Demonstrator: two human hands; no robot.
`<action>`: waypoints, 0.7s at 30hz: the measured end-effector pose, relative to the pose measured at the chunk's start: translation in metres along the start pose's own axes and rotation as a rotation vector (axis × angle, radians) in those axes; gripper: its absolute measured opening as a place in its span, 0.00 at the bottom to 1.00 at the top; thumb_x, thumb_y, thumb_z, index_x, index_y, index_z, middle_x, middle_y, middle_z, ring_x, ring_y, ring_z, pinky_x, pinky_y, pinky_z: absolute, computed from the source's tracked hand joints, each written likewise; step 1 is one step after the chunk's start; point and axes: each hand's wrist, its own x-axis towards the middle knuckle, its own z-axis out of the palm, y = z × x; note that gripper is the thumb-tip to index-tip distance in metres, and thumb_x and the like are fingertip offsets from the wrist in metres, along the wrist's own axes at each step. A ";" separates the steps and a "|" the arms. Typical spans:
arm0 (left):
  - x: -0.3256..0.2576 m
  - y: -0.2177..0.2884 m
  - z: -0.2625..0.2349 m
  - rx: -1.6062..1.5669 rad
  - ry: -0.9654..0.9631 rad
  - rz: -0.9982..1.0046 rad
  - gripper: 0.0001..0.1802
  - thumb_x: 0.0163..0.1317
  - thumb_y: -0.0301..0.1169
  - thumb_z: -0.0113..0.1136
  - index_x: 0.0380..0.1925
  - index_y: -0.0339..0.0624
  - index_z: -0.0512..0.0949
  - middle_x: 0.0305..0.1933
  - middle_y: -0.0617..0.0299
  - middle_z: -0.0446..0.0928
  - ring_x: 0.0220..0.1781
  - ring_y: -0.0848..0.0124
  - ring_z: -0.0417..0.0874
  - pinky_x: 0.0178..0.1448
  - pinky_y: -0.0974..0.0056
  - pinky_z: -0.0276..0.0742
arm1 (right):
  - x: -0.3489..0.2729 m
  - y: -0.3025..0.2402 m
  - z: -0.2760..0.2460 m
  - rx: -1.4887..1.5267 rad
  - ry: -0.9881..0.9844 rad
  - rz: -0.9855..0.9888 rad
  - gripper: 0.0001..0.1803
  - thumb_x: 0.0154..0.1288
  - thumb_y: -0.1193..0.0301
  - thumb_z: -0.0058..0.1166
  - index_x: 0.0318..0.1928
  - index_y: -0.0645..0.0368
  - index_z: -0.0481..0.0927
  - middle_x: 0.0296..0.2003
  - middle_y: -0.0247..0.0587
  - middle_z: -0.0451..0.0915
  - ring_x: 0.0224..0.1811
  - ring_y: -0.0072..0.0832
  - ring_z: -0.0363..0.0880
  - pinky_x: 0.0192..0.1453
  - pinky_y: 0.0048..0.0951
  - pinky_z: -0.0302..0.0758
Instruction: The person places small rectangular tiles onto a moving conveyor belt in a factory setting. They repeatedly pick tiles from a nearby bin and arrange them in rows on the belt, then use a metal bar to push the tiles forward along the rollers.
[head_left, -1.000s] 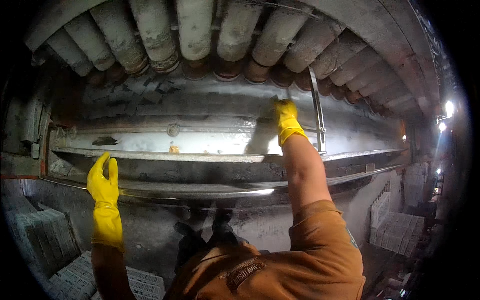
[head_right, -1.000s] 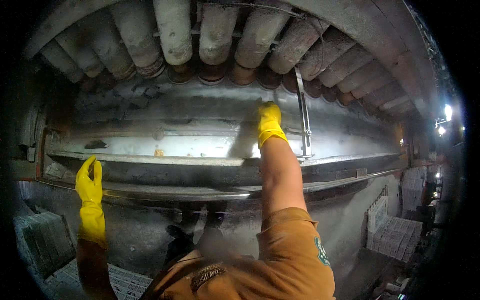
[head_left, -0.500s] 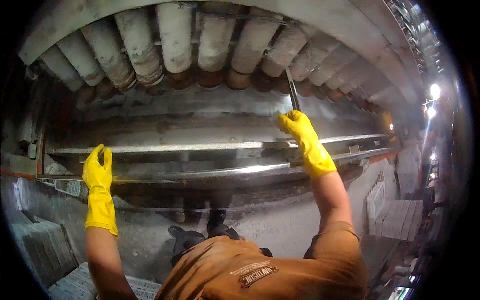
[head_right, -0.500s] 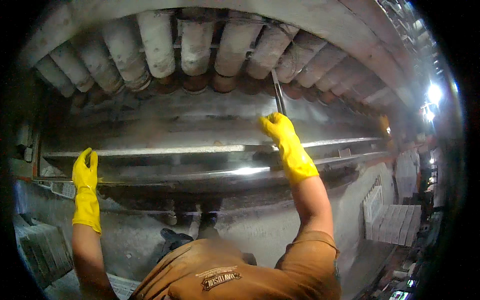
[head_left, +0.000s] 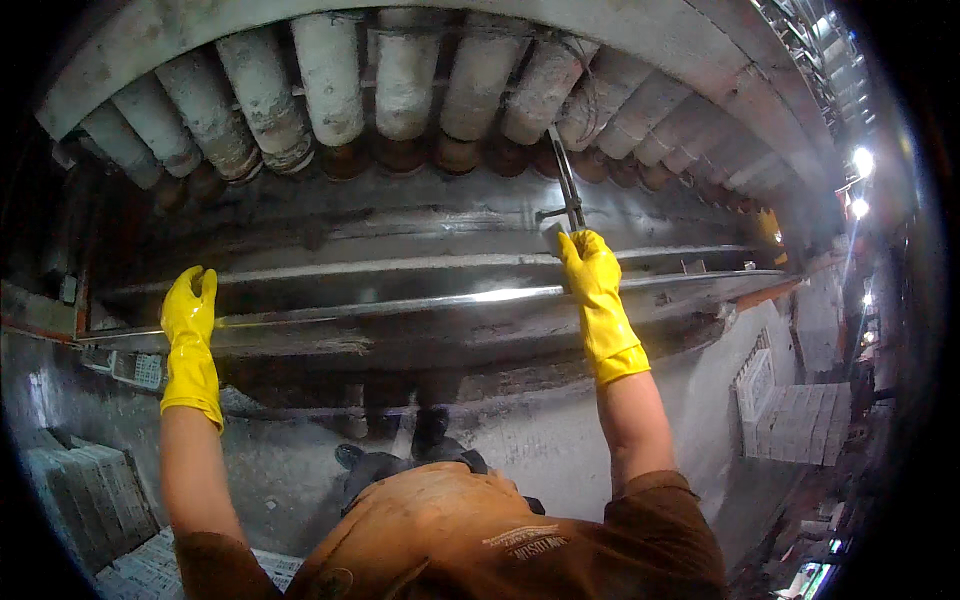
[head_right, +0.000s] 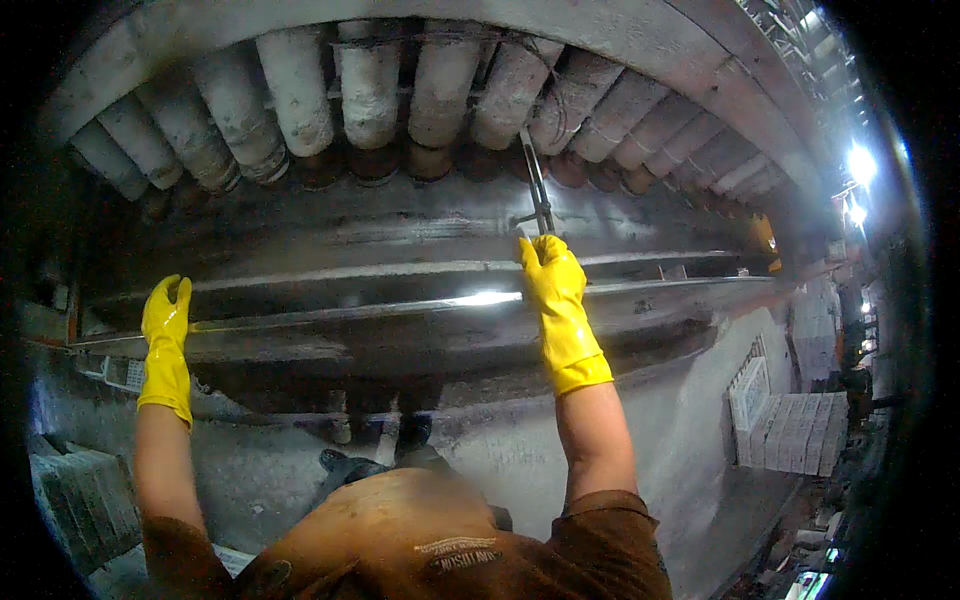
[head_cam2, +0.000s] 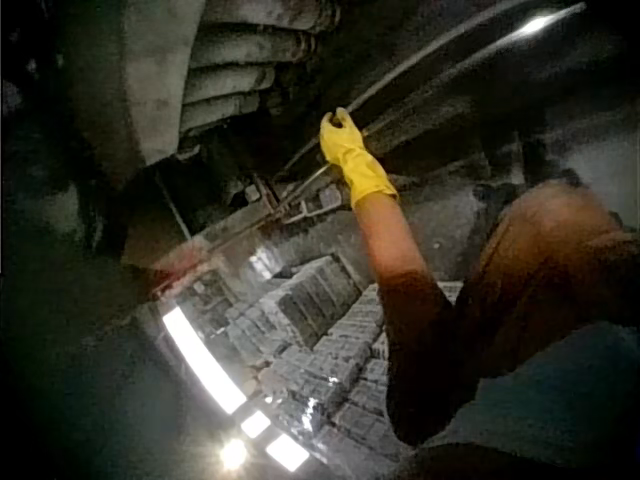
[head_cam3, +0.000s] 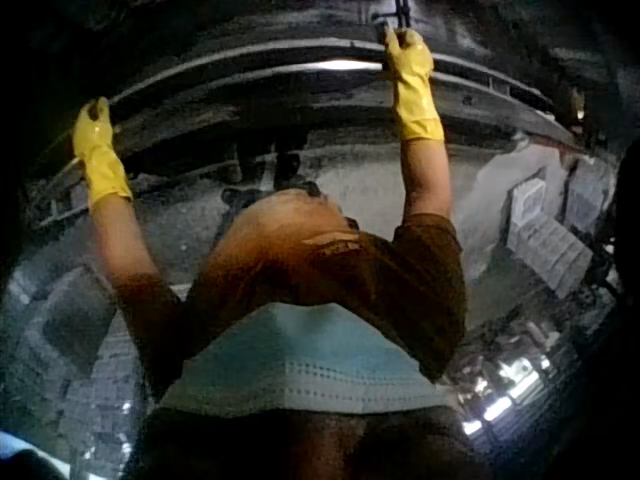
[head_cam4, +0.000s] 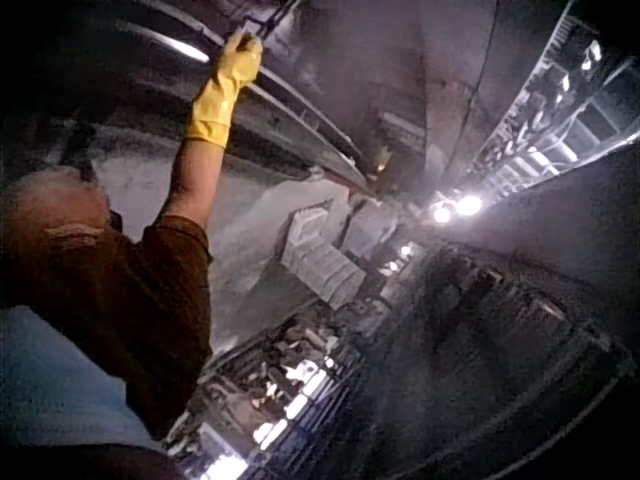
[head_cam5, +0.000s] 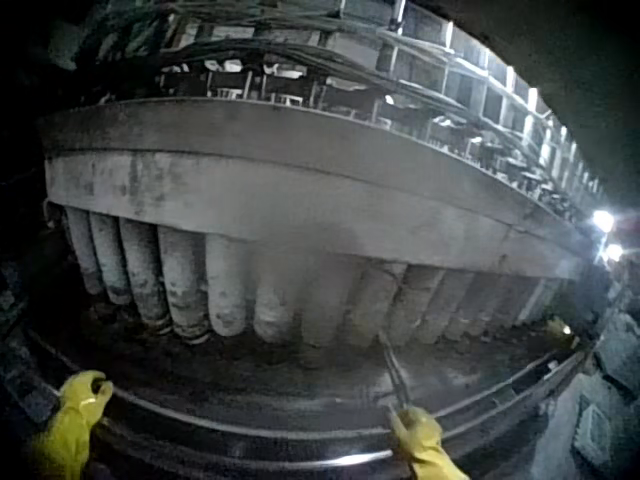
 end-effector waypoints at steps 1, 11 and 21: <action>0.001 -0.001 0.000 0.018 -0.010 0.000 0.30 0.76 0.57 0.63 0.63 0.45 0.86 0.65 0.53 0.88 0.69 0.50 0.85 0.73 0.51 0.78 | 0.001 0.000 0.000 -0.027 -0.011 0.011 0.21 0.74 0.50 0.68 0.46 0.57 0.89 0.41 0.46 0.93 0.46 0.48 0.92 0.53 0.45 0.84; 0.010 -0.014 0.003 0.092 -0.053 0.027 0.33 0.76 0.59 0.60 0.65 0.44 0.85 0.65 0.50 0.87 0.69 0.47 0.86 0.73 0.48 0.79 | 0.001 -0.011 -0.012 -0.118 -0.130 0.062 0.28 0.74 0.42 0.64 0.50 0.56 0.87 0.37 0.44 0.91 0.41 0.45 0.92 0.48 0.44 0.84; 0.015 0.028 -0.026 0.229 -0.389 -0.046 0.35 0.69 0.56 0.68 0.68 0.45 0.84 0.68 0.44 0.85 0.71 0.47 0.85 0.74 0.48 0.78 | 0.005 -0.008 -0.003 -0.164 0.068 -0.042 0.24 0.76 0.46 0.62 0.50 0.55 0.89 0.45 0.50 0.91 0.50 0.52 0.90 0.58 0.47 0.83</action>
